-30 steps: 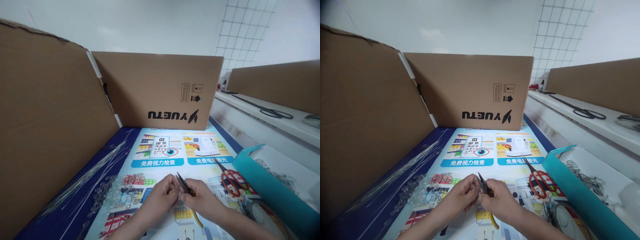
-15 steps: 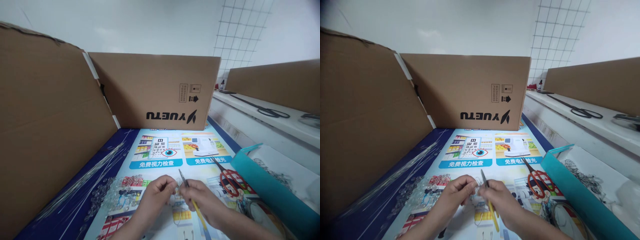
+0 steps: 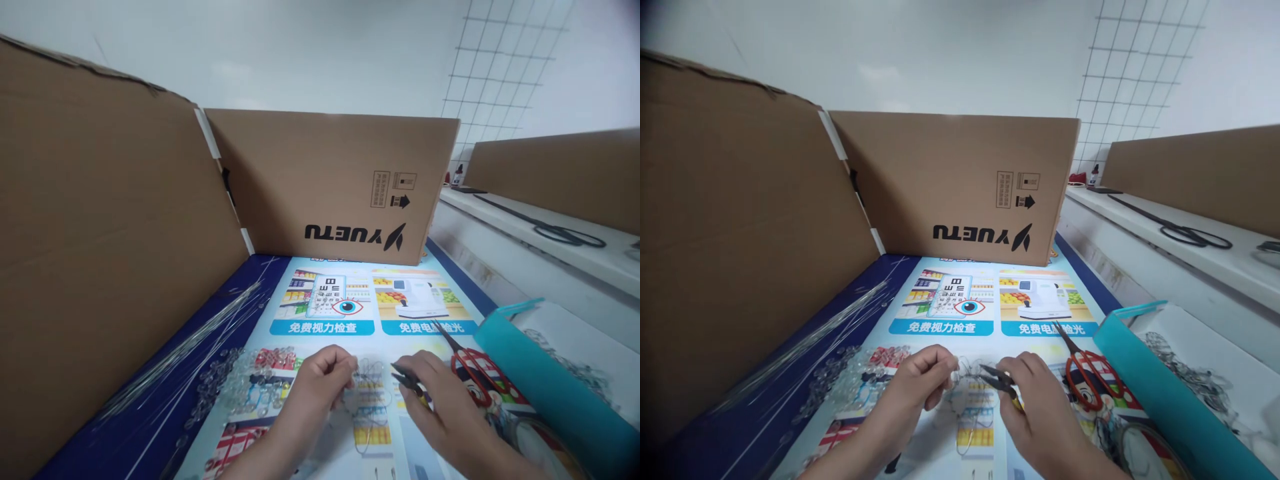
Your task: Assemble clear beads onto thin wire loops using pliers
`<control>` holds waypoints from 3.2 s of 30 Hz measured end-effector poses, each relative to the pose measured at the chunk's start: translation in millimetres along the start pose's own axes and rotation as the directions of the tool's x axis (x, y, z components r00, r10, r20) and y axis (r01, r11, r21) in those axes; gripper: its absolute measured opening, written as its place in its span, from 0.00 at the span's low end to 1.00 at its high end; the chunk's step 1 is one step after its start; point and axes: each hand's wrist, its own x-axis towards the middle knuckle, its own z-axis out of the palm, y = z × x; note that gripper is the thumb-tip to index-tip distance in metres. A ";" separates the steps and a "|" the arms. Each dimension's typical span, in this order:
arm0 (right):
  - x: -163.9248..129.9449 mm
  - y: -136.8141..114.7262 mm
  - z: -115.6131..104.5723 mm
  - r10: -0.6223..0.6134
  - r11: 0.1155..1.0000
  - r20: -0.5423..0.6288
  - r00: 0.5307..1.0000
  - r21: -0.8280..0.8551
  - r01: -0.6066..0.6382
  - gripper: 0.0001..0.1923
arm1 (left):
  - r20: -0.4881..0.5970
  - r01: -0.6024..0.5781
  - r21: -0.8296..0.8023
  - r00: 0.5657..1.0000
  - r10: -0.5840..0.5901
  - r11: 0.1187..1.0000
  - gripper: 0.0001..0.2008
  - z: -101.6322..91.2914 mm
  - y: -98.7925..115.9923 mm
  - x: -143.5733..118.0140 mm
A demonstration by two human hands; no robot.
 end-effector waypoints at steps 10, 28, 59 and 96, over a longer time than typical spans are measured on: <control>-1.7 5.0 2.9 -0.558 0.567 0.016 0.830 -0.723 0.395 0.13 | 0.031 0.070 -0.120 0.997 -0.067 0.990 0.13 6.5 6.2 -9.1; -5.1 10.6 0.6 -0.589 0.483 0.055 0.806 -0.776 0.406 0.16 | 0.063 0.131 -0.209 0.991 -0.121 0.969 0.15 11.4 3.2 -9.7; -12.7 -9.9 3.2 -0.151 0.772 0.223 0.963 -0.582 0.256 0.07 | 0.501 -0.667 0.642 0.739 0.451 0.379 0.11 -8.4 16.3 -18.5; 5.0 2.9 -9.3 0.162 0.932 0.275 0.948 -0.358 -0.055 0.08 | 0.285 -0.444 0.649 0.895 0.344 0.618 0.09 -6.0 0.2 0.8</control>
